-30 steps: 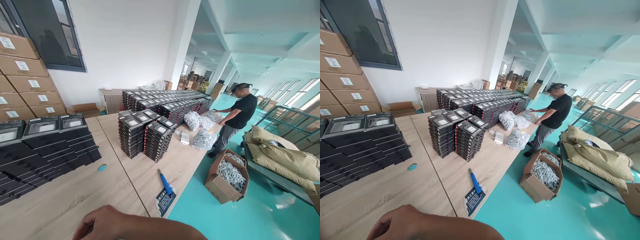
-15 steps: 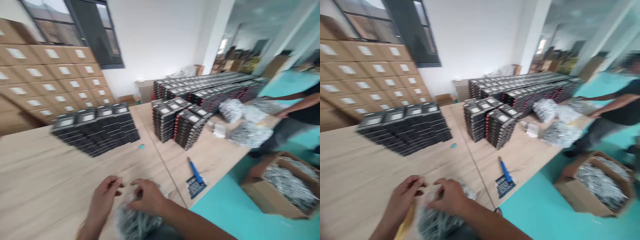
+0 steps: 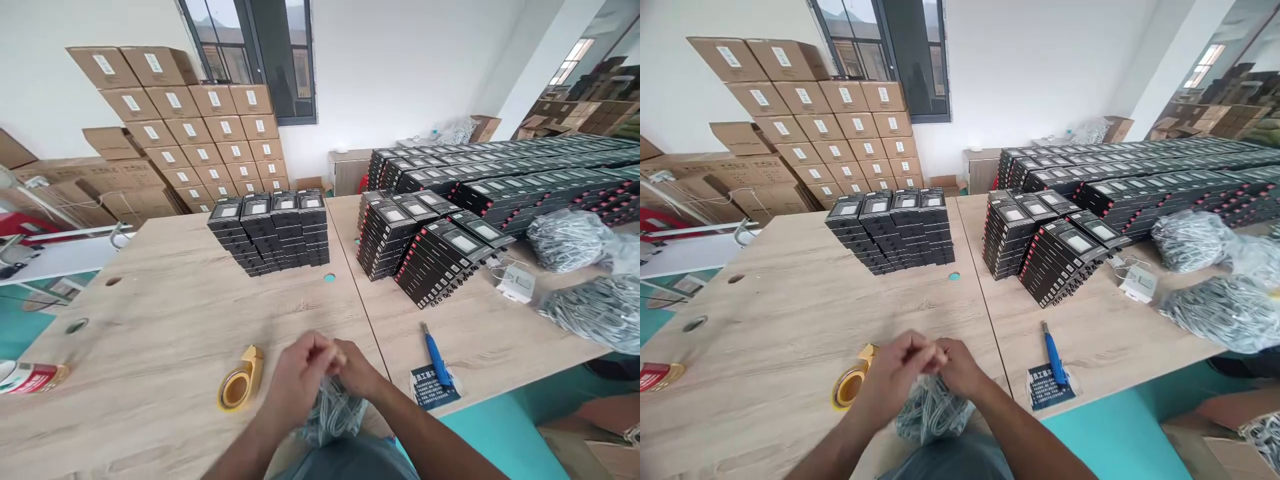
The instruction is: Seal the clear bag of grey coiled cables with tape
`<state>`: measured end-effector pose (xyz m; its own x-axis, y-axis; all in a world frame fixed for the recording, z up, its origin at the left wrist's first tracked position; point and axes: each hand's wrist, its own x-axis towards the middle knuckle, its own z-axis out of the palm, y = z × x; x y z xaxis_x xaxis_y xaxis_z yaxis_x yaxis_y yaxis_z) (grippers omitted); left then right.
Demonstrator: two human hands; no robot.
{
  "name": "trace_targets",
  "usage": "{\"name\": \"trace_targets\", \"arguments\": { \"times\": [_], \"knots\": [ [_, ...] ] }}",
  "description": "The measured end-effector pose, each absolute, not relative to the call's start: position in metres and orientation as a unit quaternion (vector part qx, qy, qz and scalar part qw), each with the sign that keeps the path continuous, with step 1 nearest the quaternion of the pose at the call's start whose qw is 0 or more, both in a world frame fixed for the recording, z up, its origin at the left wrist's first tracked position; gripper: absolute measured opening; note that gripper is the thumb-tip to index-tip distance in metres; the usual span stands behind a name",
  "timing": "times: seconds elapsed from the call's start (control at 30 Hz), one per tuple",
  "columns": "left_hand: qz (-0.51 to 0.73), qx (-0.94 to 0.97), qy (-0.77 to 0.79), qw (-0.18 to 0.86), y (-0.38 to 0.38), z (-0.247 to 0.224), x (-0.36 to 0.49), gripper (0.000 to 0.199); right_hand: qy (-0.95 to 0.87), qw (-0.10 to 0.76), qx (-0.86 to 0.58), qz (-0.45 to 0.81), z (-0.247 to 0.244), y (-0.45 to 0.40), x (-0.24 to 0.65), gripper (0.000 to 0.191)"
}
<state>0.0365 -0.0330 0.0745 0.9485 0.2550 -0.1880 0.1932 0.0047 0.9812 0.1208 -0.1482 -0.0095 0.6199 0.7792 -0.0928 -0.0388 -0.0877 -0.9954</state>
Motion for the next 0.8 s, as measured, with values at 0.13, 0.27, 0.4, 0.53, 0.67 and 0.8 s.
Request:
{"name": "trace_targets", "arguments": {
  "times": [0.13,0.27,0.4,0.53,0.67,0.8],
  "knots": [
    [0.076,0.69,0.284,0.662,0.011,0.046,0.1,0.038,-0.25,0.636,-0.613,0.395,-0.006,-0.16,0.125,0.06],
    [0.044,0.686,0.361,0.63,0.053,0.007,0.09,0.041,-0.274,0.553,-0.7,0.36,-0.002,-0.158,0.117,0.071],
    [0.043,0.624,0.411,0.663,0.076,0.011,0.016,0.054,-0.27,0.503,-0.768,0.292,-0.003,-0.147,0.106,0.062],
    [0.033,0.593,0.314,0.74,0.065,0.06,-0.028,0.046,-0.232,0.575,-0.711,0.331,-0.007,-0.146,0.106,0.05],
    [-0.011,0.63,0.219,0.745,0.006,0.104,0.008,0.046,-0.341,0.587,-0.65,0.341,-0.002,-0.162,0.115,0.05],
    [-0.08,0.633,0.099,0.764,-0.029,0.121,0.057,0.04,-0.421,0.572,-0.626,0.322,0.006,-0.178,0.119,0.038]
  ]
}}
